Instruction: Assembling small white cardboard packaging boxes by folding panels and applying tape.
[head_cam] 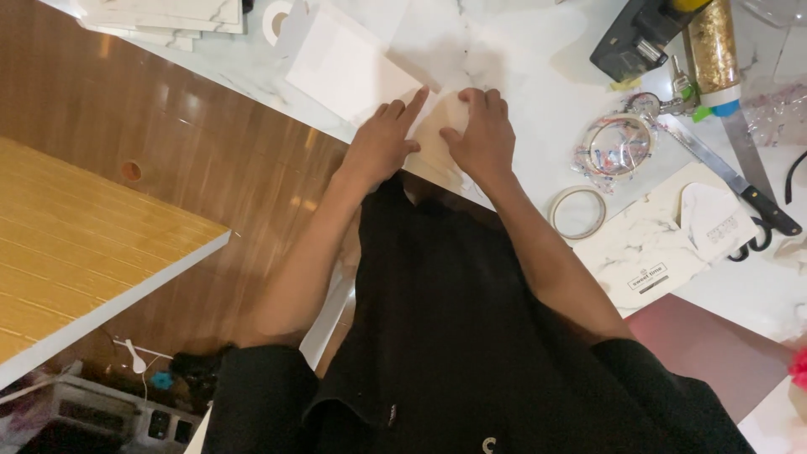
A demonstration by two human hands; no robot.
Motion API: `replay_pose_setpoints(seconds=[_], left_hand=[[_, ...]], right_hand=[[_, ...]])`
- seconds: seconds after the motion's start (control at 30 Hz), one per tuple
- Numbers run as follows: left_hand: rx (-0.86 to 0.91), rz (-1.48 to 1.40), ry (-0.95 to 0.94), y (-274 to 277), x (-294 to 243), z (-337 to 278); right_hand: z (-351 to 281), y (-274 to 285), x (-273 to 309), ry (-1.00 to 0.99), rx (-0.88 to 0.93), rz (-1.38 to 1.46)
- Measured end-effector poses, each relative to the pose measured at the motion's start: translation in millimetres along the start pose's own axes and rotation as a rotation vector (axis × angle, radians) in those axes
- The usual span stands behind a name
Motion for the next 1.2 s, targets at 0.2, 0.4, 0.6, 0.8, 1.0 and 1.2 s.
replay_pose_setpoints(seconds=[0.2, 0.4, 0.6, 0.8, 1.0, 1.2], left_hand=[[-0.097, -0.013, -0.048, 3, -7, -18], [-0.11, 0.043, -0.079, -3, -6, -24], [-0.031, 0.116, -0.074, -3, -14, -11], [0.048, 0.144, -0.021, -7, -8, 3], [0.122, 0.162, 0.0, 1, -17, 8], [0.175, 0.182, -0.001, -2, -14, 13]], right_hand=[[6, -3, -9, 0.096, -0.082, -0.074], [17, 0, -18, -0.034, 0.036, -0.014], [11, 16, 2, -0.28, 0.081, 0.306], [3, 0, -6, 0.034, -0.162, 0.187], [0, -2, -4, 0.133, -0.233, 0.068], [-6, 1, -8, 0.176, -0.19, 0.101]])
Point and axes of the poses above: each hand's wrist, its own z-axis towards the middle knuckle, its own y-axis out of the back of the hand, x = y × z, the point moved 4 cm from there along z, towards the middle knuckle, and after that the axes turned 2 degrees about y, right-handed, at the moved point
